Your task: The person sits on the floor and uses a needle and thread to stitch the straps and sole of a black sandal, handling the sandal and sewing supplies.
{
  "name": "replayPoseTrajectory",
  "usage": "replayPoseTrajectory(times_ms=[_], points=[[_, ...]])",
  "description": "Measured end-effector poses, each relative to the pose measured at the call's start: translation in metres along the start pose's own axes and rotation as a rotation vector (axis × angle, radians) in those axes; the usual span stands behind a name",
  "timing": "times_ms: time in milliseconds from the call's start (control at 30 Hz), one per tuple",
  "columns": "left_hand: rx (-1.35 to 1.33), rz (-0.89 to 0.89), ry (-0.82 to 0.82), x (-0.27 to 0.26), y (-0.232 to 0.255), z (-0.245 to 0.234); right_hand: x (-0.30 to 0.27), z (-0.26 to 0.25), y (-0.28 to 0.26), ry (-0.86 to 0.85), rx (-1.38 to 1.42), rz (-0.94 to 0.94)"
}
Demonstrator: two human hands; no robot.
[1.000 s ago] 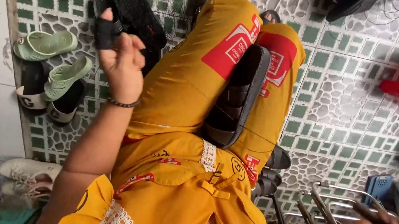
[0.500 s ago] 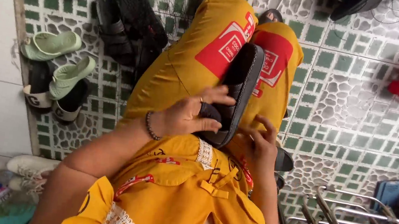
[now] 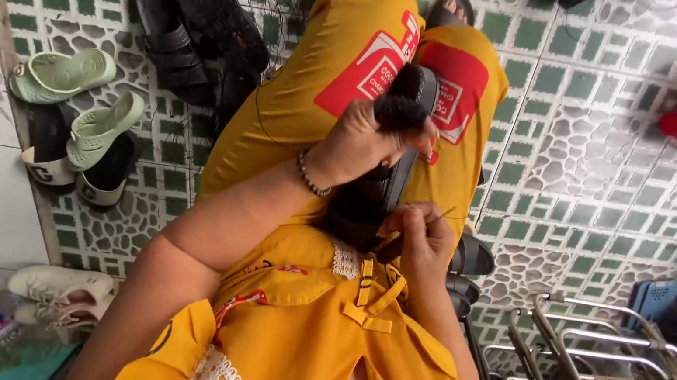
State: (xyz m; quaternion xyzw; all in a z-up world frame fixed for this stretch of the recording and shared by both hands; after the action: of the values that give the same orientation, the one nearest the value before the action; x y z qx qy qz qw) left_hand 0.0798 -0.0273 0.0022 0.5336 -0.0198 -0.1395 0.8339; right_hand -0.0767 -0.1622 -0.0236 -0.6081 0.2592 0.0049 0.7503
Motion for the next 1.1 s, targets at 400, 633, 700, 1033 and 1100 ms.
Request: replayPoseTrajectory(times_ms=[400,633,700,1033,1100], points=[[0.051,-0.343,0.168,-0.059,0.125,-0.084,-0.017,-0.033,0.003,0.287,-0.235,-0.429],[1.952,-0.596,0.336,-0.075,0.099,-0.238,-0.011,-0.019,-0.058,-0.212,-0.878,-0.355],[1.576,-0.353,0.391,-0.063,0.121,-0.182,-0.004,-0.021,-0.065,-0.334,-0.954,-0.382],[1.318,0.512,-0.539,-0.009,0.030,-0.032,0.000,0.007,-0.116,-0.401,-1.234,-0.462],[1.354,0.581,-0.585,-0.002,0.015,-0.030,0.002,0.012,-0.125,-0.497,-1.413,-0.448]])
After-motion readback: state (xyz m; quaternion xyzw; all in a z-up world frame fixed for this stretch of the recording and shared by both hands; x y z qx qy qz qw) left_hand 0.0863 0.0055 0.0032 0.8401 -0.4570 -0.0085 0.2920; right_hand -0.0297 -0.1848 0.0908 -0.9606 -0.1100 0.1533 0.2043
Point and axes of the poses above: each hand's wrist, its own x-axis towards the middle knuckle, its own z-axis out of the palm, y = z × x, the point moved 1 cm from there along x, towards the middle knuckle, and after that the axes turned 7 degrees about y, right-handed, at the moved point
